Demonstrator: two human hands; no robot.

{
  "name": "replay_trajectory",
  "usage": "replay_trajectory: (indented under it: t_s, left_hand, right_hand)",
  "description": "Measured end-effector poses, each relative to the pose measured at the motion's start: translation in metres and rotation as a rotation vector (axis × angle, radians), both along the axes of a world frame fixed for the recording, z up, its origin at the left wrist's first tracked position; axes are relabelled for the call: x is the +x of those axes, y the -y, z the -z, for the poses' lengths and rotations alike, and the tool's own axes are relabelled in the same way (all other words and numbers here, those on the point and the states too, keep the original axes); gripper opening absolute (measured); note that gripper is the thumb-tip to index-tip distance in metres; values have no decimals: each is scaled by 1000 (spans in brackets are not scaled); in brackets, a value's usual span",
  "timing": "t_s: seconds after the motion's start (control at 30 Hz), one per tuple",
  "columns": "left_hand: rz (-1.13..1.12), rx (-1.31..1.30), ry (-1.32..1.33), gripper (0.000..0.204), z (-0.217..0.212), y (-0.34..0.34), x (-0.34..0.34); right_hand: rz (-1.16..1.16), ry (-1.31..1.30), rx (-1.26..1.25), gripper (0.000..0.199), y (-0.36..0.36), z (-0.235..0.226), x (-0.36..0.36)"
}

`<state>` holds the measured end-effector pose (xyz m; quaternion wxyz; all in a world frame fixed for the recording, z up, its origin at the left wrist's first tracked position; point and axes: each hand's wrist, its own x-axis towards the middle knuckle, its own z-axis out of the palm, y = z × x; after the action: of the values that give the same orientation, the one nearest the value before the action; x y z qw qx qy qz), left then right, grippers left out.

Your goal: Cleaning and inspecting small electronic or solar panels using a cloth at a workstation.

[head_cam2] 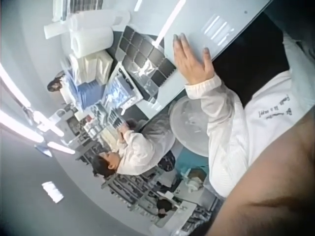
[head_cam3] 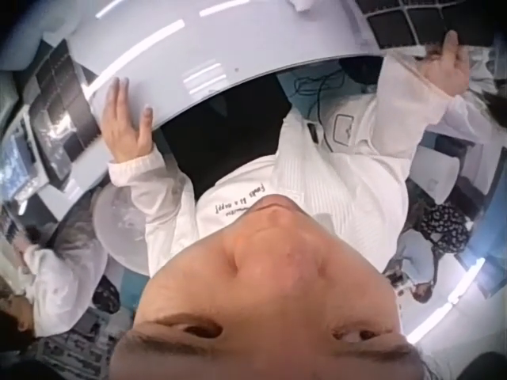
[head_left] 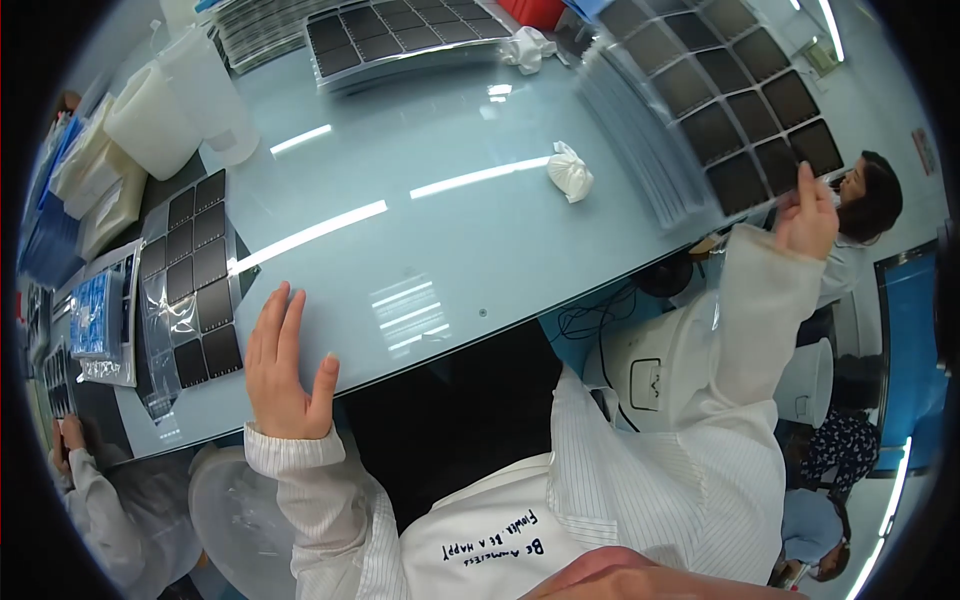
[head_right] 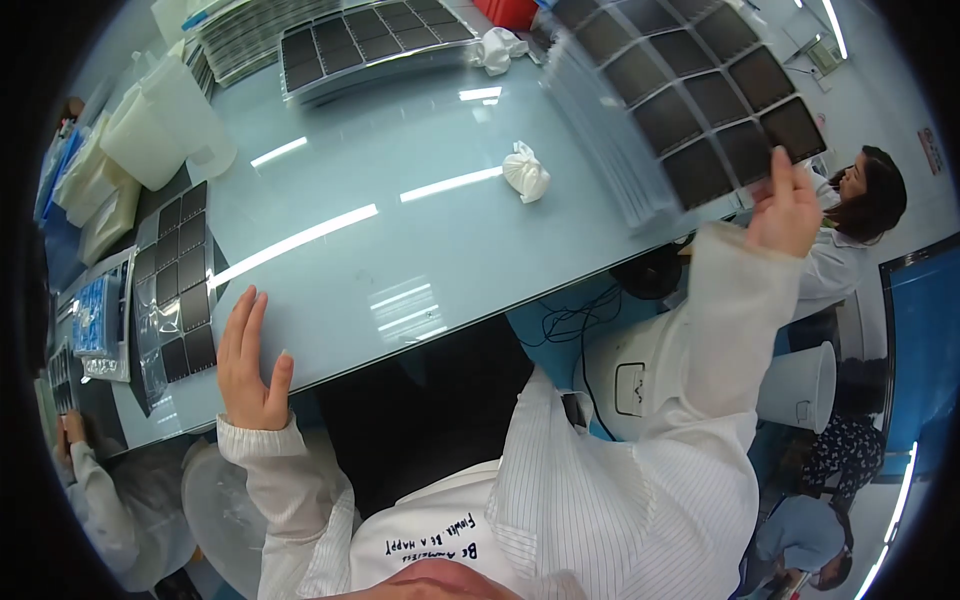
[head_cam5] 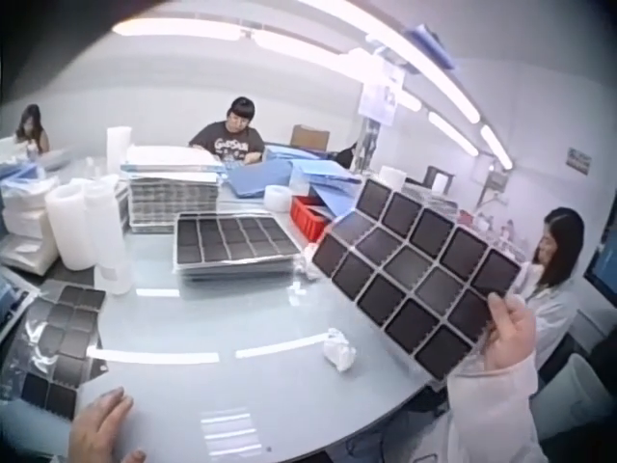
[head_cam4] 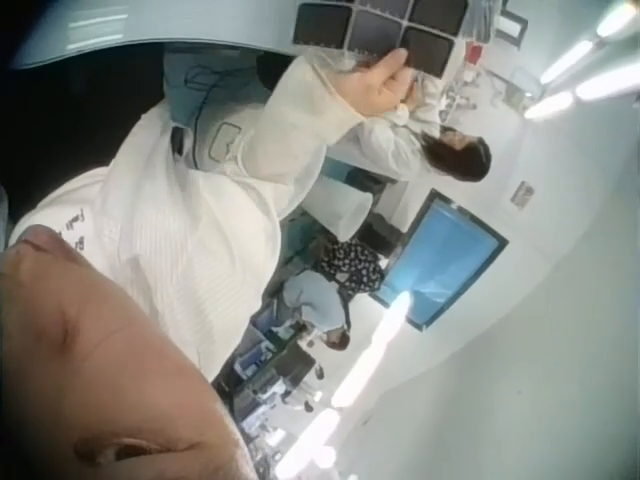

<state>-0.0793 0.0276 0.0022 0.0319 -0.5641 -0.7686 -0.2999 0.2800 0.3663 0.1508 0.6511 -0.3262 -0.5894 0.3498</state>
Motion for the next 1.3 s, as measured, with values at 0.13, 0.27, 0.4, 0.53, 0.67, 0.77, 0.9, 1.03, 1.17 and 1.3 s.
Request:
replay_trajectory:
  t_s: [0.13, 0.27, 0.4, 0.53, 0.67, 0.77, 0.9, 1.03, 1.17, 1.3]
  left_hand:
    - [-7, -14, -4, 62, 0, 0, 1]
    - [-34, -42, -34, 62, -2, 4, 1]
    - [-40, -51, -50, 62, 1, 3, 1]
    - [-45, -48, -44, 61, 2, 3, 0]
    - [-55, -49, -55, 61, 1, 2, 1]
    - [-58, -46, -54, 60, 3, 2, -1]
    - [-52, -42, -64, 58, 2, 4, -2]
    - [-80, -48, -64, 56, 11, 9, -4]
    - [-59, -11, -55, 56, 7, 5, -4]
    - [-64, 3, -33, 55, 7, 8, -3]
  right_hand:
    - [-84, 0, -156, 7, -110, 7, 97]
    - [-273, 13, -458, 10, -150, 26, 122]
    - [-196, 26, -473, 8, -167, 25, 116]
    - [174, 415, -525, 46, -171, 17, 113]
    - [1033, 762, 324, 83, -154, 31, 93]
    - [784, 618, 218, 72, -94, 3, 47]
    - [170, 573, 359, 38, -18, 1, -33]
    - [-287, 982, 489, 27, 42, 23, -150]
    - [-264, 1056, 933, 33, 22, 69, -259]
    - [-288, 786, 918, 24, 28, 73, -326]
